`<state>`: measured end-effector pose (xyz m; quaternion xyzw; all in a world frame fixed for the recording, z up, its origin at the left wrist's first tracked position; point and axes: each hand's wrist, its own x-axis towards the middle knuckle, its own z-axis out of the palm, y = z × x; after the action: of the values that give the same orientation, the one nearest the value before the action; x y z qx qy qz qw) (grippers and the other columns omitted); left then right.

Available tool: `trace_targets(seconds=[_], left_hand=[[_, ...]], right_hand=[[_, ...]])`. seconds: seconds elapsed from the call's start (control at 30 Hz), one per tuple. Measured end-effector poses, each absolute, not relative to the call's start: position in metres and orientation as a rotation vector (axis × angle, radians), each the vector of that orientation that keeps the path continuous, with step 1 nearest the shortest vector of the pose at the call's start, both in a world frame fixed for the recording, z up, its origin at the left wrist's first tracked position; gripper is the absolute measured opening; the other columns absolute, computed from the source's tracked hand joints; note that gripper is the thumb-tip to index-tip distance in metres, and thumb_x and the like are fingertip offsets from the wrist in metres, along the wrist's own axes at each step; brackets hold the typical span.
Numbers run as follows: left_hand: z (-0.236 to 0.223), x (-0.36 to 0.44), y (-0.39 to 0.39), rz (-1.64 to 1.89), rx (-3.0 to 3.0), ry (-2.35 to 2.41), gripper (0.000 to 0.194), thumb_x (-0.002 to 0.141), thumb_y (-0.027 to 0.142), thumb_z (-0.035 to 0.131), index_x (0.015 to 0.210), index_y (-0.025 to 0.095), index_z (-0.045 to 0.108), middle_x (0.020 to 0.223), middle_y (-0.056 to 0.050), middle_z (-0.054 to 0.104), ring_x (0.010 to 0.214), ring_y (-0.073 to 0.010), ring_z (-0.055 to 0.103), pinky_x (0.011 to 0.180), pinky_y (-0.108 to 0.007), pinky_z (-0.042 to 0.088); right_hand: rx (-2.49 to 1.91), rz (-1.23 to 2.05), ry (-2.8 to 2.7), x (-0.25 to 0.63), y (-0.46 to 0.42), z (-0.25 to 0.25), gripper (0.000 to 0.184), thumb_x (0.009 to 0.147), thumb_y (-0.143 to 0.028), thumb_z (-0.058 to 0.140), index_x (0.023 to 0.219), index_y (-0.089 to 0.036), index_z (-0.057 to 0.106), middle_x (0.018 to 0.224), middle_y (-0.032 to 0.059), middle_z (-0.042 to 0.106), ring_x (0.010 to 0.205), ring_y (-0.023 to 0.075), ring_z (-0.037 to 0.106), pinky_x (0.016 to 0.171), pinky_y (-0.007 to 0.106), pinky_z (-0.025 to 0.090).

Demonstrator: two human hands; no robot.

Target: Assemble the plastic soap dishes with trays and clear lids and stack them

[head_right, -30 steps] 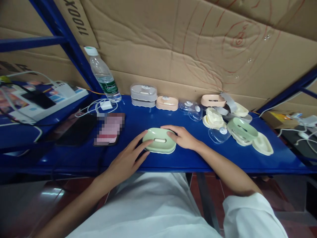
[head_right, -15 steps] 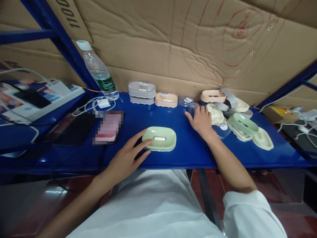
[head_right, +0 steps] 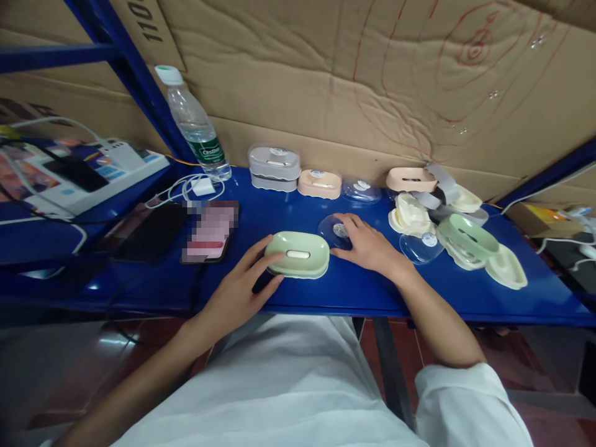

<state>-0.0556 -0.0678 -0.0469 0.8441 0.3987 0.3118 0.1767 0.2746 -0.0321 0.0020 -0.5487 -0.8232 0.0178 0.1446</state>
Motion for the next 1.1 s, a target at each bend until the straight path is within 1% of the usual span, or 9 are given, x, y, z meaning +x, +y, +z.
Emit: trace_targets(seconds=[0.07,0.13,0.27,0.37,0.53,0.73,0.83,0.93,1.1], left_hand=[[-0.047,-0.056,-0.068,0.864,2.361,1.13,0.05,0.11,0.032,0.055,0.159,0.029,0.046,0.175,-0.012,0.037,0.158,-0.031,0.046,0.122,-0.049,0.053],[-0.048,-0.056,-0.068,0.895,2.34,1.115,0.061,0.109,0.031,0.057,0.166,0.031,0.034,0.175,-0.011,0.038,0.159,-0.0292,0.044,0.124,-0.048,0.05],[-0.051,-0.055,-0.067,0.976,2.318,1.089,0.074,0.107,0.031,0.063,0.17,0.032,0.024,0.173,-0.012,0.041,0.159,-0.0284,0.044,0.126,-0.047,0.047],[-0.051,-0.055,-0.067,1.01,2.309,1.083,0.079,0.105,0.03,0.068,0.17,0.033,0.024,0.172,-0.013,0.041,0.158,-0.0292,0.045,0.125,-0.047,0.048],[-0.051,-0.057,-0.066,0.965,2.36,1.067,0.071,0.106,0.029,0.066,0.167,0.04,0.032,0.171,-0.011,0.039,0.155,-0.0307,0.049,0.124,-0.051,0.049],[-0.055,-0.06,-0.066,0.89,2.35,1.027,0.072,0.107,0.033,0.065,0.169,0.044,0.029,0.175,-0.011,0.033,0.154,-0.0319,0.049,0.122,-0.051,0.05],[-0.054,-0.06,-0.066,0.897,2.377,1.025,0.074,0.107,0.034,0.064,0.17,0.043,0.027,0.176,-0.01,0.034,0.159,-0.0318,0.043,0.125,-0.052,0.047],[-0.054,-0.06,-0.066,0.888,2.387,1.049,0.075,0.107,0.034,0.064,0.171,0.044,0.025,0.175,-0.01,0.036,0.159,-0.0318,0.043,0.125,-0.052,0.046],[-0.056,-0.059,-0.066,0.911,2.383,1.059,0.072,0.107,0.032,0.064,0.169,0.043,0.029,0.174,-0.01,0.036,0.157,-0.0317,0.045,0.125,-0.052,0.047]], right_hand=[[-1.439,0.037,-2.409,0.268,-0.037,0.01,0.068,0.1,-0.047,0.069,0.159,-0.025,0.046,0.165,0.0171,0.049,0.15,0.0357,0.052,0.118,0.057,0.051],[-1.289,0.007,-2.441,0.262,-0.039,0.017,0.064,0.102,-0.045,0.067,0.159,-0.025,0.048,0.169,0.0175,0.044,0.158,0.0369,0.042,0.124,0.06,0.043],[-1.055,0.096,-2.541,0.25,-0.044,0.016,0.07,0.103,-0.052,0.067,0.164,-0.029,0.044,0.172,0.0147,0.043,0.158,0.0346,0.043,0.127,0.057,0.041],[-0.951,0.168,-2.633,0.239,-0.047,0.005,0.077,0.103,-0.057,0.067,0.169,-0.031,0.038,0.174,0.013,0.039,0.162,0.0346,0.037,0.129,0.058,0.038],[-0.897,0.197,-2.671,0.225,-0.053,-0.004,0.081,0.105,-0.052,0.065,0.174,-0.03,0.029,0.178,0.0132,0.033,0.165,0.034,0.029,0.131,0.059,0.036],[-0.87,0.095,-2.701,0.217,-0.06,0.001,0.072,0.108,-0.05,0.059,0.171,-0.026,0.035,0.175,0.0137,0.038,0.164,0.034,0.032,0.129,0.059,0.039],[-0.893,0.104,-2.68,0.218,-0.058,-0.002,0.073,0.108,-0.052,0.059,0.172,-0.027,0.034,0.175,0.0135,0.038,0.164,0.0331,0.033,0.13,0.059,0.039],[-0.933,0.128,-2.674,0.22,-0.056,-0.004,0.075,0.107,-0.053,0.06,0.172,-0.029,0.032,0.175,0.013,0.038,0.163,0.0325,0.034,0.129,0.058,0.039],[-1.008,0.045,-2.704,0.217,-0.058,-0.002,0.077,0.102,-0.057,0.067,0.169,-0.029,0.04,0.178,0.0163,0.03,0.164,0.0409,0.028,0.128,0.067,0.035]])
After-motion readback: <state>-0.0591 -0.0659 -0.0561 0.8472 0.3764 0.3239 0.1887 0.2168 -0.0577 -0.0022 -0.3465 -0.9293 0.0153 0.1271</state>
